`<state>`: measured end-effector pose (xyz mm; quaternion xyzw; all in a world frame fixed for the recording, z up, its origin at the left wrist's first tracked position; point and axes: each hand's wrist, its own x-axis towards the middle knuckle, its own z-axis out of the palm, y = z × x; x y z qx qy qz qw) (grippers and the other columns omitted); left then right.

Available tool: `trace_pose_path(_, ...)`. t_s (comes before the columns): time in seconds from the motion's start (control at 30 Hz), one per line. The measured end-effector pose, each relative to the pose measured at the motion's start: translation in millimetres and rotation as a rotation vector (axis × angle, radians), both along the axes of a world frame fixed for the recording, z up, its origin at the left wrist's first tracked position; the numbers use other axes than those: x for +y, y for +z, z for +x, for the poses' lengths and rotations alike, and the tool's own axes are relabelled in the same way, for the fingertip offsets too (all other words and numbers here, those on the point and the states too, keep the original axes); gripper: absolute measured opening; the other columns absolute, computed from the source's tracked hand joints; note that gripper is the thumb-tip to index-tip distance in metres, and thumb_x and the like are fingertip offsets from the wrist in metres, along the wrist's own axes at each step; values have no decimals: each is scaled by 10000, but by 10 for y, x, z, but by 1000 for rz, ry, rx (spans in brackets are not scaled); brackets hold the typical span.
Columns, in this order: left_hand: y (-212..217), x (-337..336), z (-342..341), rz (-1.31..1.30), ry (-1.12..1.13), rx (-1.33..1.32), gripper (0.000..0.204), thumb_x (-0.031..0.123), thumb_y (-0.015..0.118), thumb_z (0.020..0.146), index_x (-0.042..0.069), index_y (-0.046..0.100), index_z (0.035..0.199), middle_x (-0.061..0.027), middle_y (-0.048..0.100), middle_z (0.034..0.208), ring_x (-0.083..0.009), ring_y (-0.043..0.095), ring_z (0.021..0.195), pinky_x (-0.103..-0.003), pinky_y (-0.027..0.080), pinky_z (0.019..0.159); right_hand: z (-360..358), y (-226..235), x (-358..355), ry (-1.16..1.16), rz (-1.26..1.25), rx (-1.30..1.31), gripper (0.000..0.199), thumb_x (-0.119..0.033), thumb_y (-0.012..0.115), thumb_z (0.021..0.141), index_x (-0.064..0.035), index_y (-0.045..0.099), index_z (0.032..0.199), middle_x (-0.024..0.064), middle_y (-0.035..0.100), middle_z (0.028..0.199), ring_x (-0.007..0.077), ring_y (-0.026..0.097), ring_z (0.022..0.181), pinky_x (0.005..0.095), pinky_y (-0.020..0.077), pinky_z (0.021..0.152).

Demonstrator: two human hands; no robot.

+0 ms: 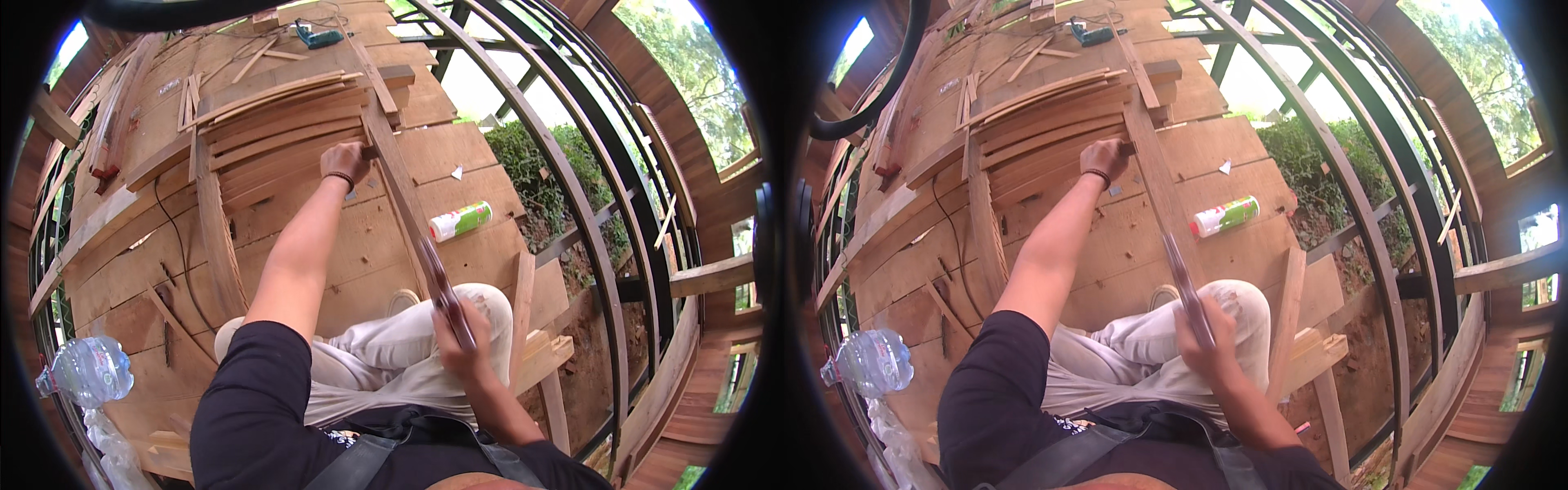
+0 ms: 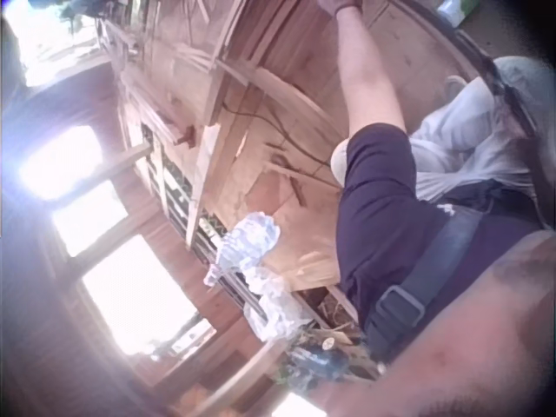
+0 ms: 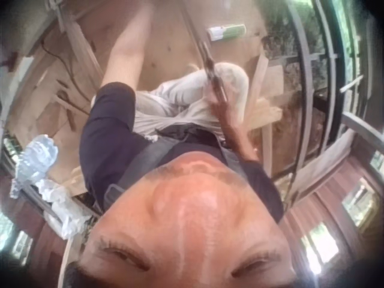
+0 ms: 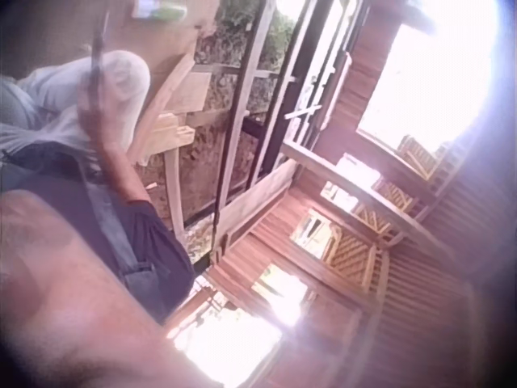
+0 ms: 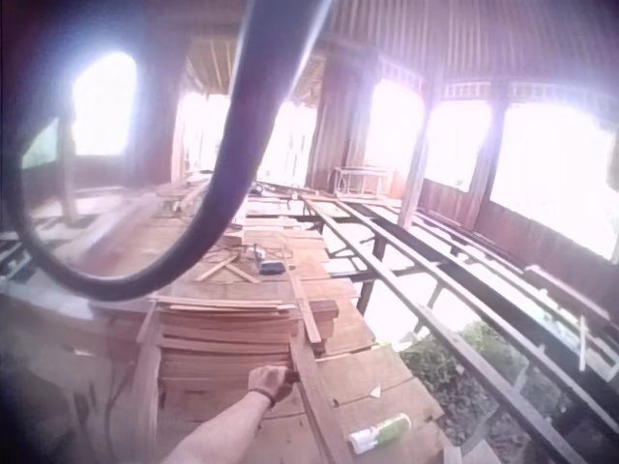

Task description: The person assembles a curved wooden structure by applying glue to thin wooden slats and inserting them between two vertical supports. The person repeatedly picks up slats, applies glue, and presses them into place, gradually building up the curved wall.

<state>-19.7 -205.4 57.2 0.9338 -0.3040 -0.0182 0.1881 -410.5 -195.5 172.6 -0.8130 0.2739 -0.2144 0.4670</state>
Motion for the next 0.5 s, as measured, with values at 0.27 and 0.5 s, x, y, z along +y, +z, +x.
trace_pose_path(0.27, -31, -60, 57, 11, 13, -22, 221, 293, 624, 880, 204, 772, 1018, -138, 761, 1007, -342, 726, 989, -457, 577, 851, 120, -155, -77, 6, 7, -28, 97, -51, 711, 895, -15, 621, 890, 89, 585, 655, 158, 555, 566, 340, 463, 565)
trace_pose_path(0.5, -66, -22, -30, -31, -2, -39, 211, 318, 653, 860, 210, 773, 996, -139, 764, 981, -328, 731, 976, -444, 584, 812, -43, -97, -40, -11, 75, 5, 112, -46, 692, 902, -32, 599, 841, 49, 565, 660, 140, 527, 593, 316, 434, 576)
